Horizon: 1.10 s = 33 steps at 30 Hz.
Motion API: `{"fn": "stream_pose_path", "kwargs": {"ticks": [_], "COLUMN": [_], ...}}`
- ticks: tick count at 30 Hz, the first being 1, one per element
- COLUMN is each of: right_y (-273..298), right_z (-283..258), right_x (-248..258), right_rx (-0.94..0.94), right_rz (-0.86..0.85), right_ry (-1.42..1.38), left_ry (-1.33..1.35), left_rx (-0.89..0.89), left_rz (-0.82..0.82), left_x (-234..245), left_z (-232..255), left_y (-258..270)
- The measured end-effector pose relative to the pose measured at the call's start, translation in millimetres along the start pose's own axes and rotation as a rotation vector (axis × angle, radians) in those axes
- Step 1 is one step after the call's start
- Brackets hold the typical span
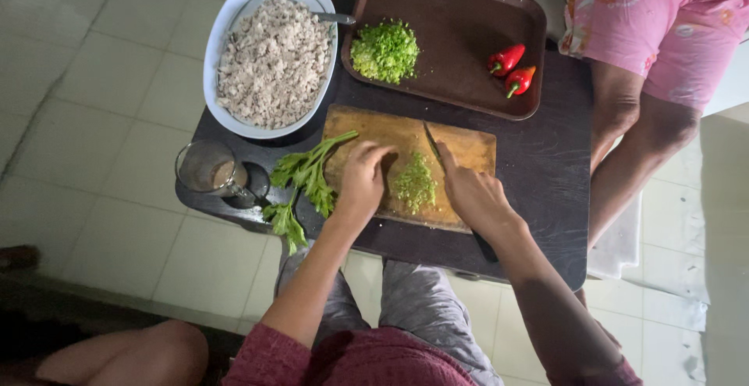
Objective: The person chops celery on a wooden board using a knife, occasionally moving the chopped pieces aside and reaching for more celery from a tray.
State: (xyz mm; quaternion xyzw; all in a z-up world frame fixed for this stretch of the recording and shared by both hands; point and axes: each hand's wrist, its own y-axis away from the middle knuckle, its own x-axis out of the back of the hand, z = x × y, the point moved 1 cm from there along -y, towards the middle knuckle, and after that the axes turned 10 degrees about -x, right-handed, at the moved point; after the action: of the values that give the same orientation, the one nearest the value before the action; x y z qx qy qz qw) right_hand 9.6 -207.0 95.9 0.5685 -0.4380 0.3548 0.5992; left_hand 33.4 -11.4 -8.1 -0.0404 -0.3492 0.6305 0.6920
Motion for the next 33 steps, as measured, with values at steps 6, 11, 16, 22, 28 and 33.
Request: {"fn": "stream_pose_path", "kwargs": {"ticks": [6,11,16,22,28,33], "right_y": [18.6,13.7,20.4,22.2,4.4,36.5], "right_z": [-3.4,25.9,18.4,-6.7,-20.9,-41.5], "right_x": [-13.8,0.4,-14.5,4.4,12.5,-38.9], "right_rx": [0.222,-0.105,-0.078,-0.058,0.047,0.053], "right_rz": [0.097,-0.033,-0.011,-0.194,-0.229,-0.016], "right_ry": [-0.01,-0.019,-0.038,-0.162,-0.037,0.295], "left_ry": [-0.095,-0.282,-0.156,-0.111,0.08,0.141], "left_rx": [-0.008,-0.05,-0.058,-0.058,0.167,-0.019], "left_rz": [-0.026,-0.154,-0.359,-0.067,-0.022,0.113], "left_x": [-6.0,-21.7,-18.4,5.4,18.3,17.4], "left_z": [-4.4,11.7,19.0,14.2,15.6,10.2], "left_y": [-9.9,-18.1,-7.9,6.3,12.1,11.7]}}
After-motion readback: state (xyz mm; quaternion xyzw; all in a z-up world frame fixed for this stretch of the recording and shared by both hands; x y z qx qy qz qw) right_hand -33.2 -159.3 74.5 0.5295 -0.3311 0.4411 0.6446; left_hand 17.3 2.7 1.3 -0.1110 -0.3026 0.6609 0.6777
